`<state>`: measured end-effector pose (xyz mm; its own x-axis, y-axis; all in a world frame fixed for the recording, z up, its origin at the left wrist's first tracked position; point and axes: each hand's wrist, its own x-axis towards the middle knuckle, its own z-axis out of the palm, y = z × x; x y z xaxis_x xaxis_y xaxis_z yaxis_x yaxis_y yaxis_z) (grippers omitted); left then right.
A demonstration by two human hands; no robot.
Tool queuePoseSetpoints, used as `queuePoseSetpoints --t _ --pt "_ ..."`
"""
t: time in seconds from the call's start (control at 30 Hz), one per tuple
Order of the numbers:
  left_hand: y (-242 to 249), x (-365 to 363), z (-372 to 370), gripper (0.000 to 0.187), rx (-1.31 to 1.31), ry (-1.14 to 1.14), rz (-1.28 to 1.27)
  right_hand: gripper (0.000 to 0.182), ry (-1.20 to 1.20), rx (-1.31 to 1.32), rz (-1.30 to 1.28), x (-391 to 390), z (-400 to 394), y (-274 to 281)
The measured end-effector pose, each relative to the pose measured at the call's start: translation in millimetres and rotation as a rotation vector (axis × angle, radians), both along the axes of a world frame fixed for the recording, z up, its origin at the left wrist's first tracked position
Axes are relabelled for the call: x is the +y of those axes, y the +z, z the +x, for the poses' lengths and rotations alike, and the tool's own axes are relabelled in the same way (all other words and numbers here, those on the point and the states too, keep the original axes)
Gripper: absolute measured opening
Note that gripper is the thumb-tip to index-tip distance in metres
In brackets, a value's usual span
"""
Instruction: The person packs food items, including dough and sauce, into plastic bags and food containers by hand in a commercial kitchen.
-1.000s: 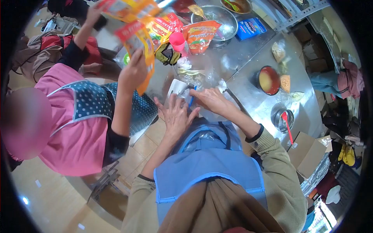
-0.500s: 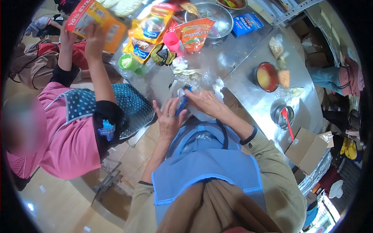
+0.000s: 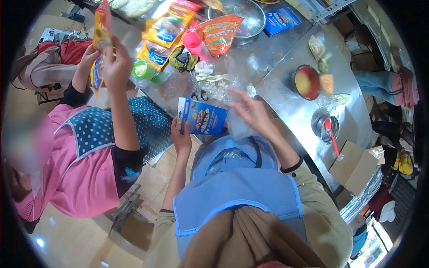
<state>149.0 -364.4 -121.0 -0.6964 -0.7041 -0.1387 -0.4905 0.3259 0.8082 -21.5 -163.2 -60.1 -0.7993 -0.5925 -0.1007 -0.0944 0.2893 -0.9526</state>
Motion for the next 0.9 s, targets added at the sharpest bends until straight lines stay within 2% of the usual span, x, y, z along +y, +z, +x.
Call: queuePoseSetpoints --t 0.03,0.1,0.2,0.23,0.33,0.37,0.47,0.5,0.57,0.63,0.7,0.8,0.9 --pt "-19.7 -3.2 8.5 0.036 0.025 0.071 0.175 0.038 -0.067 -0.156 0.093 12.3 -7.8 4.9" --pt "-58.7 -9.7 20.4 0.032 0.061 0.241 0.527 0.034 -0.268 -0.299 -0.051 32.7 -17.7 -16.1" --pt "-66.8 -12.0 7.9 0.033 -0.111 0.151 0.252 0.030 -0.471 -0.489 -0.210 48.4 -27.0 -14.3" --pt "-70.5 -13.9 3.9 0.034 -0.150 0.109 0.048 0.029 -0.519 -0.544 -0.256 51.4 -29.8 -9.3" --pt "-78.9 -19.0 -7.1 0.040 -0.254 -0.016 -0.570 0.031 -0.616 -0.455 -0.304 51.6 -33.6 -0.2" --pt "-64.3 -14.9 -17.1 0.037 -0.169 0.039 -0.603 0.033 -0.607 -0.443 -0.311 52.5 -33.9 4.5" --pt "6.0 14.8 -41.8 0.029 -0.010 0.001 -0.090 0.039 -0.574 -0.413 -0.342 58.0 -30.2 22.1" --pt "23.6 28.9 -48.1 0.025 0.157 -0.016 0.355 0.041 -0.556 -0.403 -0.356 59.7 -26.9 26.9" --pt "66.4 56.9 -64.0 0.025 0.122 -0.247 0.663 0.045 -0.534 -0.417 -0.385 60.3 -18.7 39.9" --pt "86.5 85.8 -77.9 0.030 0.132 -0.426 0.740 0.045 -0.497 -0.404 -0.400 61.7 -7.0 42.8" --pt "96.7 110.7 -91.2 0.032 0.145 -0.394 0.829 0.046 -0.462 -0.414 -0.398 65.0 5.3 43.9" --pt "114.2 137.6 -103.7 0.032 0.121 -0.265 0.992 0.037 -0.442 -0.249 -0.256 68.2 23.9 54.3" --pt "117.8 153.0 -101.3 0.026 0.084 -0.140 1.104 0.036 -0.367 0.107 -0.019 82.5 39.4 65.0"
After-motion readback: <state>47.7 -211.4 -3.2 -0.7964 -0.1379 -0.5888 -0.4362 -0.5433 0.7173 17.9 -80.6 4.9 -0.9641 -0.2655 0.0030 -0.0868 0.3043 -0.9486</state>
